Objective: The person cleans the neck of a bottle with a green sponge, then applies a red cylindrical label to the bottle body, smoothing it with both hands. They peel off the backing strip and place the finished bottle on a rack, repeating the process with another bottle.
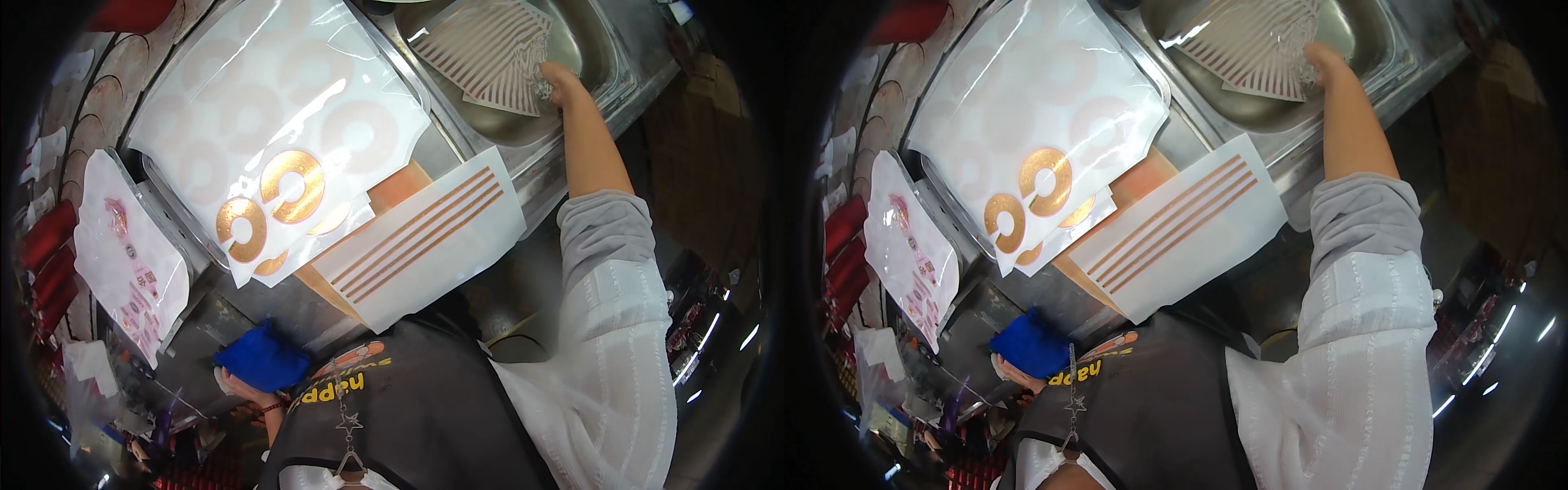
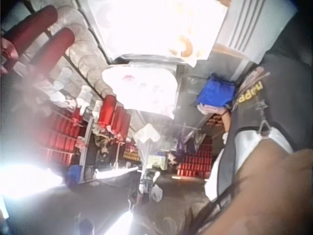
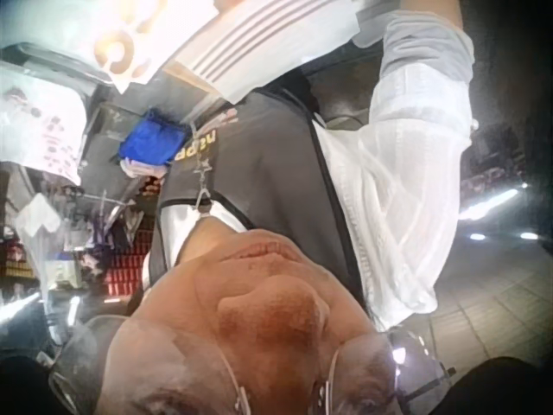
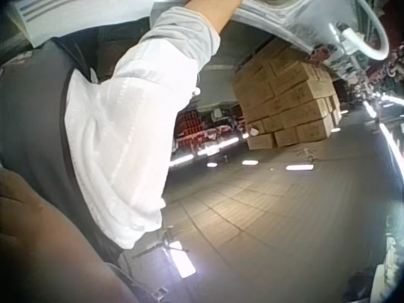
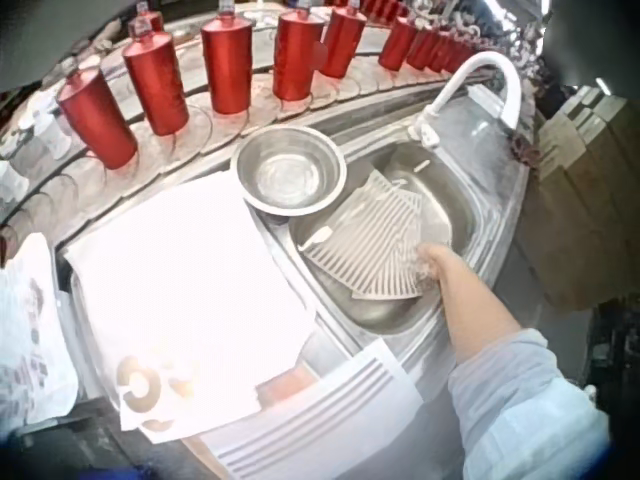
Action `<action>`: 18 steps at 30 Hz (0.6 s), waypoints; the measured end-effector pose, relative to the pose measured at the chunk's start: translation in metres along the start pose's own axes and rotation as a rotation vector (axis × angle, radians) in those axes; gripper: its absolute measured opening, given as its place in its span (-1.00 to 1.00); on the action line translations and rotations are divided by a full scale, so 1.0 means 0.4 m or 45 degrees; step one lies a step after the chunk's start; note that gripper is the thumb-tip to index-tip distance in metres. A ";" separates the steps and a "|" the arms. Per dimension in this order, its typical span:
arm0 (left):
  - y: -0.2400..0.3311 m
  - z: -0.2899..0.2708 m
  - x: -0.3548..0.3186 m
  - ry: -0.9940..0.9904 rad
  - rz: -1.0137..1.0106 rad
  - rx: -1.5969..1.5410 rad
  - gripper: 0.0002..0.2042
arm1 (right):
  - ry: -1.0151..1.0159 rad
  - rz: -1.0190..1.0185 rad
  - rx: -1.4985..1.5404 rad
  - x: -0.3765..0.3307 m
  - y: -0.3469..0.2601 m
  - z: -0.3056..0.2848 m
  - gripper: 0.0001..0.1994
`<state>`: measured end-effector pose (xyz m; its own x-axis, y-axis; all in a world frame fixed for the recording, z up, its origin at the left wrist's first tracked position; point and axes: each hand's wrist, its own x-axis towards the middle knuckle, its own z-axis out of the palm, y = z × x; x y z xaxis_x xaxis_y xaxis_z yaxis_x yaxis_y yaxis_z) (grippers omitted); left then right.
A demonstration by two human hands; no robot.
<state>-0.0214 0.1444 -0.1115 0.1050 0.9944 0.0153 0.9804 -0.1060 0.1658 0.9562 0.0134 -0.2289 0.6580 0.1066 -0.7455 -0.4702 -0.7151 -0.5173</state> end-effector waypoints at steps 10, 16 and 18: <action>0.097 -0.038 0.009 0.044 -0.232 -0.515 -0.46 | 0.288 0.118 0.097 -0.050 -0.026 0.115 -0.59; 0.055 -0.024 0.011 0.031 -0.241 -0.477 -0.44 | 0.201 0.168 0.236 -0.096 -0.047 0.174 -0.65; 0.054 -0.024 0.006 -0.003 -0.276 -0.538 -0.44 | 0.157 0.229 0.352 -0.105 -0.066 0.194 -0.67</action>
<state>-0.0016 0.1446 -0.0984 -0.0938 0.9934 -0.0666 0.8261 0.1150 0.5517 0.8954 0.0815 -0.2164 0.6085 -0.1004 -0.7872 -0.7151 -0.4993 -0.4892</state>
